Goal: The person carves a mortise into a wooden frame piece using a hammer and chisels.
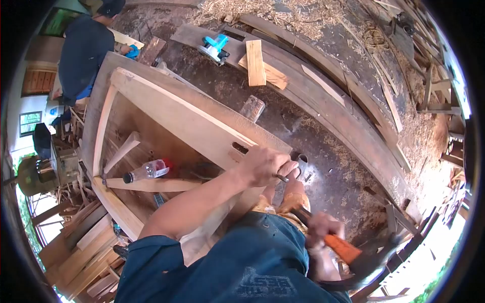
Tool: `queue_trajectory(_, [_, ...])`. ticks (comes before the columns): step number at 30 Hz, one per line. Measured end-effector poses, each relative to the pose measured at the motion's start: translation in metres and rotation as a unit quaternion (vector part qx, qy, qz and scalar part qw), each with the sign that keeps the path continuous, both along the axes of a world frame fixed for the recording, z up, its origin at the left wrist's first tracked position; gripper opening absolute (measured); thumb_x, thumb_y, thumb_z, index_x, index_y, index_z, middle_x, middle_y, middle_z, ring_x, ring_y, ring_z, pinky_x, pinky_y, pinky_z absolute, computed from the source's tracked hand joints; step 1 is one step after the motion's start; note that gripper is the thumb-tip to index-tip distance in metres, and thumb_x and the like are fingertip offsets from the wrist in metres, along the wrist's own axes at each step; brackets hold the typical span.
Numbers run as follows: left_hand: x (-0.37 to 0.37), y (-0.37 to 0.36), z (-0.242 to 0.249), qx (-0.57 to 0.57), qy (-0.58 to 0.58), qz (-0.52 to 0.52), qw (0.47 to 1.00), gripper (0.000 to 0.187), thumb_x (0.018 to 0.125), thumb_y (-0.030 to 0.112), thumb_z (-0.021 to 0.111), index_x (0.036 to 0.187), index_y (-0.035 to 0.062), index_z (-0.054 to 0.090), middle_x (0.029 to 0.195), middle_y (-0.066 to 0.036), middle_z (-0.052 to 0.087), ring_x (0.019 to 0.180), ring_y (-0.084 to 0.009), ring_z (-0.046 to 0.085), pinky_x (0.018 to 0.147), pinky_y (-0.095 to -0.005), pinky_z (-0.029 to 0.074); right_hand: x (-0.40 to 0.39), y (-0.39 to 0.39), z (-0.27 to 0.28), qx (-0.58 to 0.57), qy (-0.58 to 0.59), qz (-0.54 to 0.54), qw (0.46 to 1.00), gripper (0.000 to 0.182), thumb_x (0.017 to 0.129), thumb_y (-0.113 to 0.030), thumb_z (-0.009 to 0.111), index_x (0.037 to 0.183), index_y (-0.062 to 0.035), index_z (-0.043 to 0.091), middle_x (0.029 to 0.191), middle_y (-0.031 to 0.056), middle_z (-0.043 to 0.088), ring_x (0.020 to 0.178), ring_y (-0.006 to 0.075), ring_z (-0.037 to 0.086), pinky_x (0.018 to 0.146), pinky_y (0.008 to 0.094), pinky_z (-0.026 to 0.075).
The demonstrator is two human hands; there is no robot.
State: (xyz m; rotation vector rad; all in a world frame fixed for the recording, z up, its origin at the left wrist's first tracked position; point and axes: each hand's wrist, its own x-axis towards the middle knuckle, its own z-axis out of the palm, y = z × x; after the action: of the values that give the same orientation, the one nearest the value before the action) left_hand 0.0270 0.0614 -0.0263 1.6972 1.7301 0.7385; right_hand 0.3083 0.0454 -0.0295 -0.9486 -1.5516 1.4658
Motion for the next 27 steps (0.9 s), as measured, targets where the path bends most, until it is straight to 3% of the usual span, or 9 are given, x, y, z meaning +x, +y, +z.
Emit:
queue_trajectory(3, [0.004, -0.002, -0.004, -0.018, 0.006, -0.019, 1.000, 0.029, 0.097, 0.029, 0.059, 0.081, 0.0077, 0.070, 0.078, -0.012, 0.071, 0.075, -0.0330, 0.070, 0.075, -0.0443, 0.053, -0.045, 0.005, -0.026, 0.009, -0.231, 0.085, 0.969, 0.032, 0.092, -0.013, 0.068, 0.066, -0.0092, 0.048, 0.060, 0.0044, 0.052, 0.052, 0.0074, 0.049, 0.046, 0.0312, 0.040])
queue_trajectory(6, [-0.002, -0.005, -0.008, 0.040, 0.051, -0.035, 0.997, 0.033, 0.099, 0.033, 0.055, 0.082, 0.0076, 0.070, 0.082, -0.012, 0.072, 0.084, -0.0308, 0.070, 0.094, -0.0491, 0.047, -0.007, 0.004, -0.013, -0.219, -0.151, 0.036, 0.963, 0.015, 0.083, -0.001, 0.064, 0.070, -0.0055, 0.059, 0.070, 0.0051, 0.062, 0.064, 0.0173, 0.060, 0.058, 0.0307, 0.047])
queue_trajectory(9, [0.006, -0.005, -0.034, 0.133, 0.019, 0.026, 0.991, 0.046, 0.103, 0.043, 0.048, 0.077, 0.0083, 0.065, 0.075, -0.011, 0.067, 0.083, -0.0310, 0.068, 0.111, -0.0545, 0.037, 0.017, -0.008, -0.029, -0.082, 0.034, 0.036, 0.995, 0.019, 0.090, -0.015, 0.063, 0.075, -0.0068, 0.058, 0.063, 0.0046, 0.056, 0.054, 0.0141, 0.053, 0.055, 0.0302, 0.048])
queue_trajectory(12, [-0.004, -0.003, -0.005, -0.011, 0.071, -0.037, 0.997, 0.032, 0.100, 0.032, 0.054, 0.083, 0.0106, 0.071, 0.083, -0.009, 0.072, 0.088, -0.0268, 0.070, 0.107, -0.0546, 0.039, -0.034, 0.000, -0.045, -0.012, -0.263, 0.124, 0.957, 0.003, 0.080, -0.001, 0.065, 0.082, 0.0001, 0.065, 0.067, 0.0121, 0.063, 0.061, 0.0257, 0.063, 0.060, 0.0375, 0.049])
queue_trajectory(14, [-0.007, -0.001, -0.011, 0.052, 0.100, -0.021, 0.993, 0.034, 0.101, 0.033, 0.052, 0.084, 0.0108, 0.071, 0.085, -0.009, 0.072, 0.098, -0.0255, 0.070, 0.112, -0.0596, 0.033, -0.036, 0.008, -0.007, -0.060, -0.331, 0.064, 0.940, 0.031, 0.092, -0.004, 0.064, 0.065, -0.0059, 0.048, 0.062, -0.0023, 0.044, 0.060, 0.0065, 0.043, 0.054, 0.0271, 0.038])
queue_trajectory(18, [-0.006, -0.004, -0.006, 0.022, 0.091, -0.015, 0.996, 0.041, 0.102, 0.038, 0.048, 0.086, 0.0091, 0.071, 0.093, -0.009, 0.072, 0.106, -0.0255, 0.069, 0.115, -0.0632, 0.028, 0.013, -0.005, -0.024, -0.020, -0.124, 0.044, 0.991, 0.017, 0.094, -0.007, 0.062, 0.085, -0.0065, 0.047, 0.065, 0.0034, 0.052, 0.056, 0.0124, 0.049, 0.051, 0.0307, 0.044])
queue_trajectory(23, [-0.006, -0.007, -0.013, 0.069, 0.103, -0.007, 0.992, 0.040, 0.102, 0.038, 0.049, 0.086, 0.0077, 0.070, 0.097, -0.009, 0.073, 0.112, -0.0265, 0.067, 0.113, -0.0660, 0.028, -0.038, 0.010, -0.010, -0.015, -0.335, 0.095, 0.937, 0.010, 0.089, -0.009, 0.064, 0.087, 0.0006, 0.068, 0.067, 0.0161, 0.066, 0.059, 0.0195, 0.065, 0.054, 0.0345, 0.047])
queue_trajectory(25, [-0.004, -0.008, -0.016, 0.081, 0.083, 0.023, 0.993, 0.034, 0.102, 0.035, 0.053, 0.079, 0.0130, 0.068, 0.089, -0.004, 0.072, 0.117, -0.0281, 0.066, 0.114, -0.0669, 0.027, -0.009, 0.000, -0.010, -0.087, -0.243, 0.060, 0.964, 0.018, 0.090, -0.019, 0.067, 0.082, -0.0021, 0.069, 0.067, 0.0165, 0.066, 0.059, 0.0219, 0.065, 0.055, 0.0373, 0.049])
queue_trajectory(27, [-0.008, -0.006, -0.021, 0.089, 0.097, 0.020, 0.991, 0.036, 0.102, 0.037, 0.052, 0.081, 0.0122, 0.068, 0.094, -0.004, 0.073, 0.117, -0.0290, 0.066, 0.114, -0.0673, 0.026, -0.001, -0.004, -0.039, -0.006, -0.350, 0.101, 0.931, 0.023, 0.090, -0.022, 0.066, 0.084, -0.0002, 0.068, 0.071, 0.0191, 0.068, 0.061, 0.0299, 0.067, 0.056, 0.0414, 0.050])
